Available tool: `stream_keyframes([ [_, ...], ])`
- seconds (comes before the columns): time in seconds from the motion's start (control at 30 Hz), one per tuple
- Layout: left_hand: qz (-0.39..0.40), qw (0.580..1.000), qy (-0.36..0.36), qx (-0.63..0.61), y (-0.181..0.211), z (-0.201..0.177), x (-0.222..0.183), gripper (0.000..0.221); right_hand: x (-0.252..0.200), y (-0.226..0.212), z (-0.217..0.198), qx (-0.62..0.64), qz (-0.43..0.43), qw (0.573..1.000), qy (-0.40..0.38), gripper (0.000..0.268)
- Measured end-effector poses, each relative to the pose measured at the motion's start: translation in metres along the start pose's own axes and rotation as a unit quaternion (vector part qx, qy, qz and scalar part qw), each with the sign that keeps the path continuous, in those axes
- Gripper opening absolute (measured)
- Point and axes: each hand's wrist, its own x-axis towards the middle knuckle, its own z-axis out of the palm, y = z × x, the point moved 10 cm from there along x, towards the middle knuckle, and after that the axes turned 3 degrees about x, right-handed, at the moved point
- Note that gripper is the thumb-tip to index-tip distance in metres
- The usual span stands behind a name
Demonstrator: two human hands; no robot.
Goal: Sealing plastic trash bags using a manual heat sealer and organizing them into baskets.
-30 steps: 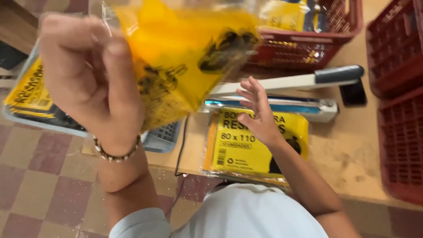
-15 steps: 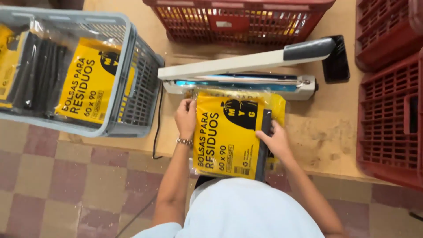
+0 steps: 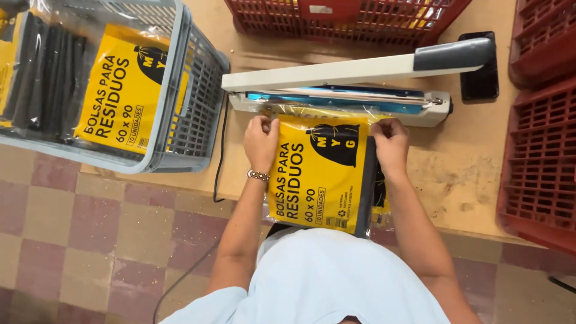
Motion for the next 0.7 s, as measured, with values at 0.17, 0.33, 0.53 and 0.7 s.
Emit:
stream_keyframes([
  [0.17,-0.090,0.989,-0.098,-0.059,-0.032,0.021,0.015,0.024,0.021,0.031,-0.003,0.039,0.010,0.997,0.064,0.011],
  [0.33,-0.100,0.984,-0.133,-0.066,-0.026,0.023,0.031,0.018,0.023,0.013,0.001,0.055,0.029,0.995,0.082,0.009],
  [0.53,-0.122,0.957,-0.262,0.024,-0.057,0.067,0.039,0.041,0.030,0.023,0.002,0.155,-0.015,0.981,0.119,0.014],
  [0.7,-0.165,0.950,-0.236,-0.120,-0.019,0.031,0.039,0.042,0.044,0.042,-0.003,0.127,-0.080,0.979,0.141,0.015],
])
